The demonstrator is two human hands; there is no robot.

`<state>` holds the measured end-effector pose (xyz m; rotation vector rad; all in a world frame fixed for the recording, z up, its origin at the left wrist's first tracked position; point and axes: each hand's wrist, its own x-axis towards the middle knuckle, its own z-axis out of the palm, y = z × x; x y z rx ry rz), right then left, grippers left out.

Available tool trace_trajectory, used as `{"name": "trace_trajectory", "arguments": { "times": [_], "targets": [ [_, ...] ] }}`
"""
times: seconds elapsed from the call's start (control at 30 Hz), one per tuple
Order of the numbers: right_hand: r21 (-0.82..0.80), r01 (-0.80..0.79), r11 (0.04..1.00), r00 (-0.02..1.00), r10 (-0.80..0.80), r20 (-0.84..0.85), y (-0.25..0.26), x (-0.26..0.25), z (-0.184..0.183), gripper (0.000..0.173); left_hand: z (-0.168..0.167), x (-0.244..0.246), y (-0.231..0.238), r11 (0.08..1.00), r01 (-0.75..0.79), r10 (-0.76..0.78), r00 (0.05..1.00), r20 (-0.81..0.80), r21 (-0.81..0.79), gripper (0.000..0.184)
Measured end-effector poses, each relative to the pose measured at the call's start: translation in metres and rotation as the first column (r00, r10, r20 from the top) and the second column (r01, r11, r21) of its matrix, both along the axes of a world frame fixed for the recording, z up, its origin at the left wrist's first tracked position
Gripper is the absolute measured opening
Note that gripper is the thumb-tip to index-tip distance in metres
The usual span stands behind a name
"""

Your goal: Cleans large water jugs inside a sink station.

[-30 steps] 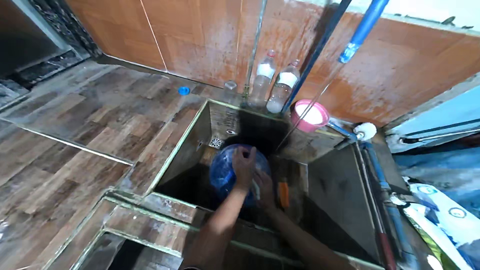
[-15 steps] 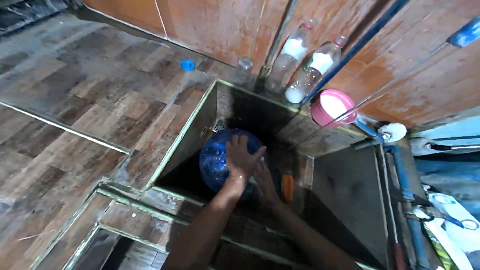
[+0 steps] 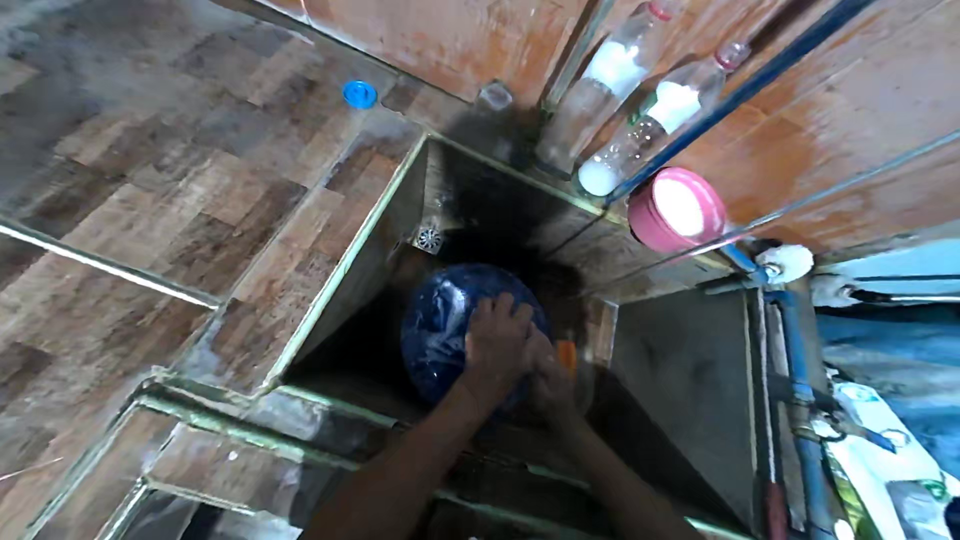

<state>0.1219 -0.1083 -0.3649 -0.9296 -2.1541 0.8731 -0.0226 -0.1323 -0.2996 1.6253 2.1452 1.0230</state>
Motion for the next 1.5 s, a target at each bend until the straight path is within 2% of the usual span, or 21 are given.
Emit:
{"name": "trace_trajectory", "arguments": {
  "times": [0.1,0.2,0.23,0.3,0.37,0.43,0.53,0.6,0.67,0.7,0.77,0.87,0.93,1.0,1.07,1.1,1.17,1.23,1.3,1.4,1.5],
  "targets": [
    [-0.225,0.024,0.974,0.986,0.014,0.167,0.078,-0.041,0.018,0.034,-0.016,0.001,0.016,0.972,0.12,-0.095,0.987,-0.132,0.201,0.01],
    [-0.204,0.026,0.979,0.954,0.036,0.297,0.116,-0.052,0.005,0.039,-0.021,-0.012,0.007,0.914,0.314,-0.278,0.946,-0.167,0.258,0.009],
    [-0.131,0.033,0.991,0.964,0.003,0.265,0.101,-0.04,-0.004,0.04,-0.02,-0.022,-0.001,0.939,0.259,-0.239,0.964,-0.112,0.225,0.016],
    [-0.025,0.067,0.997,0.992,-0.064,0.105,0.044,-0.002,-0.021,0.042,-0.018,-0.033,-0.015,0.994,-0.022,0.011,0.995,0.095,0.112,0.045],
    [-0.066,0.049,0.997,0.999,-0.048,0.008,-0.003,0.021,-0.027,0.045,-0.033,-0.025,-0.018,0.95,-0.268,0.224,0.942,0.248,0.161,0.067],
    [-0.181,0.043,0.983,0.999,-0.039,0.024,-0.003,0.015,-0.02,0.045,-0.05,-0.006,-0.018,0.903,-0.345,0.248,0.905,0.347,0.255,0.068],
    [-0.358,-0.021,0.934,0.976,0.097,0.197,0.087,-0.035,0.007,0.041,-0.055,0.002,-0.013,0.936,-0.166,0.067,0.949,0.307,0.309,0.06],
    [-0.352,-0.078,0.933,0.962,0.163,0.22,0.128,-0.063,-0.003,0.039,-0.04,-0.003,-0.019,0.983,0.046,-0.098,0.952,0.291,0.18,0.062],
    [-0.181,-0.089,0.979,0.971,0.126,0.204,0.104,-0.059,-0.014,0.04,-0.03,-0.026,-0.028,0.992,0.121,-0.125,0.929,0.348,0.034,0.066],
    [-0.067,-0.077,0.995,0.984,0.087,0.158,0.076,-0.042,-0.022,0.041,-0.033,-0.033,-0.033,0.998,0.055,-0.06,0.938,0.343,0.023,0.069],
    [0.118,-0.078,0.99,0.996,0.073,0.041,0.021,-0.007,-0.031,0.039,-0.05,-0.027,-0.037,0.974,-0.176,0.129,0.949,0.287,0.145,0.077],
    [0.095,-0.088,0.992,0.996,0.087,0.011,0.009,0.002,-0.02,0.036,-0.063,0.006,-0.024,0.903,-0.374,0.259,0.866,0.428,0.212,0.074],
    [-0.042,-0.145,0.988,0.984,0.149,0.098,0.061,-0.025,-0.003,0.035,-0.065,0.012,-0.007,0.939,-0.234,0.11,0.9,0.423,0.253,0.07],
    [-0.2,-0.206,0.958,0.936,0.253,0.244,0.117,-0.062,0.011,0.037,-0.053,0.01,0.001,0.969,0.094,-0.173,0.917,0.358,0.226,0.068],
    [-0.297,-0.186,0.936,0.911,0.278,0.305,0.144,-0.074,0.015,0.038,-0.025,-0.014,0.007,0.89,0.455,-0.429,0.813,0.394,0.031,0.07],
    [-0.245,-0.156,0.957,0.927,0.228,0.299,0.139,-0.064,0.008,0.038,-0.017,-0.03,0.006,0.85,0.524,-0.455,0.779,0.431,-0.05,0.073],
    [-0.021,-0.116,0.993,0.973,0.117,0.201,0.108,-0.026,-0.013,0.041,-0.019,-0.053,-0.009,0.901,0.425,-0.335,0.804,0.491,-0.081,0.075],
    [0.103,-0.134,0.986,0.99,0.13,0.046,0.07,-0.007,-0.017,0.038,-0.036,-0.041,-0.02,0.998,0.045,-0.06,0.869,0.491,0.043,0.071],
    [0.071,-0.227,0.971,0.974,0.225,0.026,0.053,-0.014,-0.005,0.034,-0.056,-0.007,-0.021,0.959,-0.23,0.117,0.851,0.512,0.164,0.07],
    [-0.151,-0.319,0.936,0.93,0.34,0.14,0.112,-0.058,0.004,0.033,-0.059,0.004,-0.012,0.964,-0.098,-0.03,0.884,0.466,0.247,0.066],
    [-0.448,-0.171,0.878,0.947,0.271,0.17,0.155,-0.079,-0.007,0.038,-0.038,-0.019,-0.001,0.991,-0.114,0.052,0.823,0.565,0.076,0.068]
  ]
}}
